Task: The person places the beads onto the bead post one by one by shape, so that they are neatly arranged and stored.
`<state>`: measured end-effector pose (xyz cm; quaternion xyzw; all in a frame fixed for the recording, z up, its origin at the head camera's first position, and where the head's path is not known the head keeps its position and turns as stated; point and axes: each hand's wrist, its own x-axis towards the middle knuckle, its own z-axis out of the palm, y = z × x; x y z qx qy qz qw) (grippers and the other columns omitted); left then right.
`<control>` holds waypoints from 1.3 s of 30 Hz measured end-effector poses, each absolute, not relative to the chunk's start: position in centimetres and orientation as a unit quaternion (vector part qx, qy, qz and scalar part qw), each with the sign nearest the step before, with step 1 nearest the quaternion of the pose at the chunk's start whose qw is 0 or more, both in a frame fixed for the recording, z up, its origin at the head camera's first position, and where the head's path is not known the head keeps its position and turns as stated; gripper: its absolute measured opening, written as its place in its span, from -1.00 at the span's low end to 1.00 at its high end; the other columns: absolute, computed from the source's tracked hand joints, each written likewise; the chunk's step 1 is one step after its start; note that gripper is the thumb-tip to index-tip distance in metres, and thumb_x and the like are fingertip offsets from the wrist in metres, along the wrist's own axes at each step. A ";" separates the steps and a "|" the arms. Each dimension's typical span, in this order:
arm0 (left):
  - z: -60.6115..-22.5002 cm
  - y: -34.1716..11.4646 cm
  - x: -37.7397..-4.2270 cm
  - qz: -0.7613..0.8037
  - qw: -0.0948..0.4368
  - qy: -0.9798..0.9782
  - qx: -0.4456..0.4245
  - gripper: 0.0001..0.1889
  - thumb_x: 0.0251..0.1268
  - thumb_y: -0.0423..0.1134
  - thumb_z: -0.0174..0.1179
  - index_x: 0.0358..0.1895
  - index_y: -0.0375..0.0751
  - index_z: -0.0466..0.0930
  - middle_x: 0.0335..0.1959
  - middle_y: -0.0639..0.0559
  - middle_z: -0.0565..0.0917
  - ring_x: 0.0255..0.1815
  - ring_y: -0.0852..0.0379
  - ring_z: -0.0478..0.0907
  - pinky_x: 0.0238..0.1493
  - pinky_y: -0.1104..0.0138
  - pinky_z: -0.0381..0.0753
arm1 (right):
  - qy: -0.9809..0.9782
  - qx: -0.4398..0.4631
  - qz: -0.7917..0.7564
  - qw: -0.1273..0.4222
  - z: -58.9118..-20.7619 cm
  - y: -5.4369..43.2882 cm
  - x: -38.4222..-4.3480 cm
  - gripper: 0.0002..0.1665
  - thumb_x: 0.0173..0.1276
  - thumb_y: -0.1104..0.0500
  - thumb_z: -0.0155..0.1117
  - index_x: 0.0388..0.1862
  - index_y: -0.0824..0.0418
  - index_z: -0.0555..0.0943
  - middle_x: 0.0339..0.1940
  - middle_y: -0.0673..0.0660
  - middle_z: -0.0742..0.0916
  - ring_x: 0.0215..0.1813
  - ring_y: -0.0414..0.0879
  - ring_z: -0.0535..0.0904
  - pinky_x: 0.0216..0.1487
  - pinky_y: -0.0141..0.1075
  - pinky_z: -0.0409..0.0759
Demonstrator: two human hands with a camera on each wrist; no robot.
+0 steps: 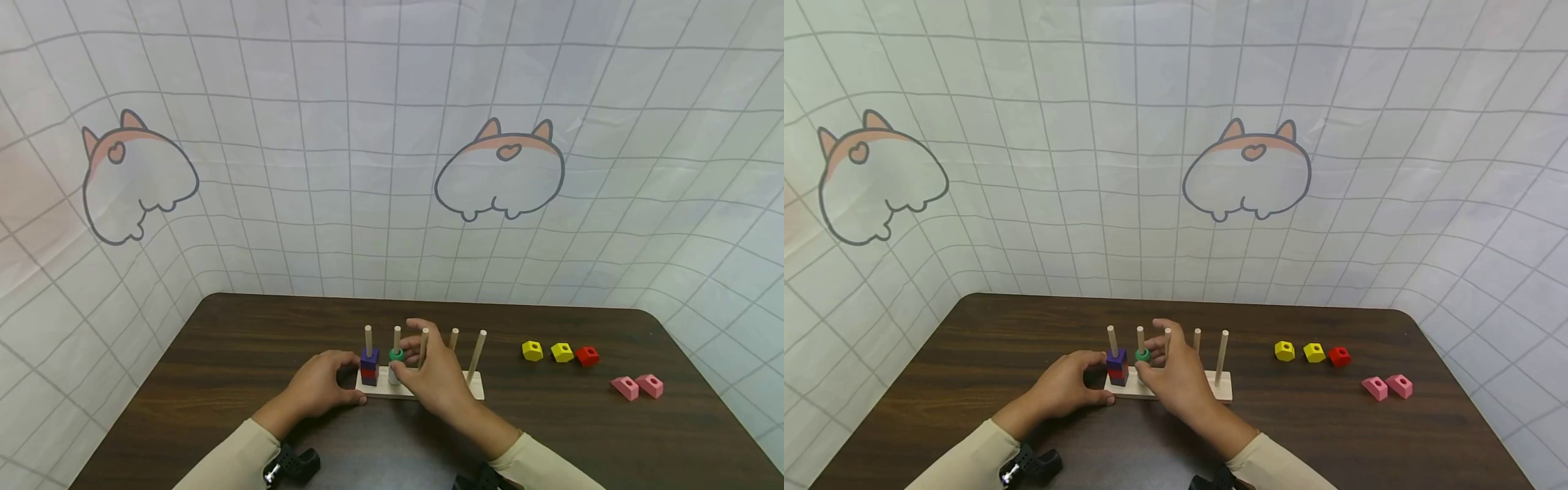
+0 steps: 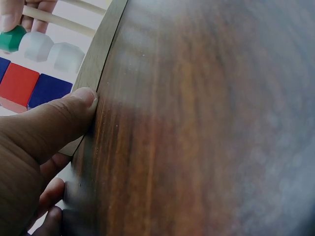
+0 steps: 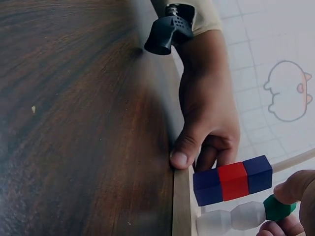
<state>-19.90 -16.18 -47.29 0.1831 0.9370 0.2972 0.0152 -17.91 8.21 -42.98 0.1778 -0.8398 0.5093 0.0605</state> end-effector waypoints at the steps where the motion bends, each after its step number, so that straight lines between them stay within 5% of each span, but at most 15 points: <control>1: -47.3 -16.2 -19.9 0.297 0.015 0.937 0.184 -0.35 -0.06 0.13 0.62 0.10 -0.11 0.69 0.14 -0.04 0.69 0.23 -0.12 0.56 0.26 -0.09 0.50 | -0.841 0.179 0.507 0.060 -43.0 8.3 -17.9 -0.13 0.26 0.28 0.52 0.45 0.19 0.26 -0.04 0.01 0.73 -0.09 -0.15 0.69 -0.09 -0.28 0.69; 10: -47.3 -16.1 -20.0 0.291 0.012 0.938 0.185 -0.38 -0.08 0.11 0.63 0.07 -0.08 0.70 0.10 -0.02 0.70 0.20 -0.11 0.58 0.23 -0.09 0.51 | -0.852 0.201 0.479 0.066 -43.9 9.3 -17.1 -0.15 0.28 0.24 0.52 0.46 0.18 0.28 0.23 0.18 0.70 0.17 0.11 0.68 0.18 0.08 0.60; 19: -47.3 -16.1 -19.9 0.288 0.015 0.941 0.176 -0.37 -0.08 0.12 0.63 0.08 -0.07 0.69 0.11 -0.03 0.70 0.21 -0.12 0.58 0.23 -0.09 0.51 | -0.883 0.217 0.415 0.036 -44.5 11.0 -15.9 -0.17 0.37 0.21 0.43 0.50 0.28 0.24 0.35 0.30 0.60 0.20 0.15 0.66 0.21 0.01 0.60; 25: -47.4 -16.1 -19.9 0.286 0.016 0.942 0.175 -0.38 -0.08 0.12 0.63 0.07 -0.05 0.70 0.11 -0.03 0.69 0.21 -0.12 0.57 0.23 -0.09 0.51 | -0.882 0.230 0.411 0.011 -44.8 12.7 -15.3 -0.29 0.40 0.24 0.39 0.44 0.33 0.32 0.25 0.34 0.66 0.11 0.11 0.71 0.12 -0.07 0.66; 33: -47.4 -16.1 -19.9 0.286 0.016 0.941 0.177 -0.37 -0.09 0.12 0.63 0.07 -0.07 0.70 0.10 -0.03 0.70 0.21 -0.12 0.58 0.24 -0.09 0.50 | -0.885 0.256 0.388 0.020 -45.4 16.2 -15.6 -0.65 0.40 0.28 0.39 0.14 0.24 0.60 0.03 0.07 0.74 -0.02 -0.09 0.71 0.02 -0.17 0.69; 39: -47.5 -16.1 -20.0 0.287 0.018 0.941 0.177 -0.36 -0.09 0.13 0.63 0.08 -0.07 0.69 0.11 -0.04 0.70 0.21 -0.12 0.57 0.24 -0.09 0.51 | -0.895 0.265 0.355 0.051 -45.8 19.5 -15.9 -0.72 0.37 0.27 0.43 0.04 0.14 0.66 -0.08 -0.08 0.75 -0.10 -0.24 0.68 -0.05 -0.20 0.70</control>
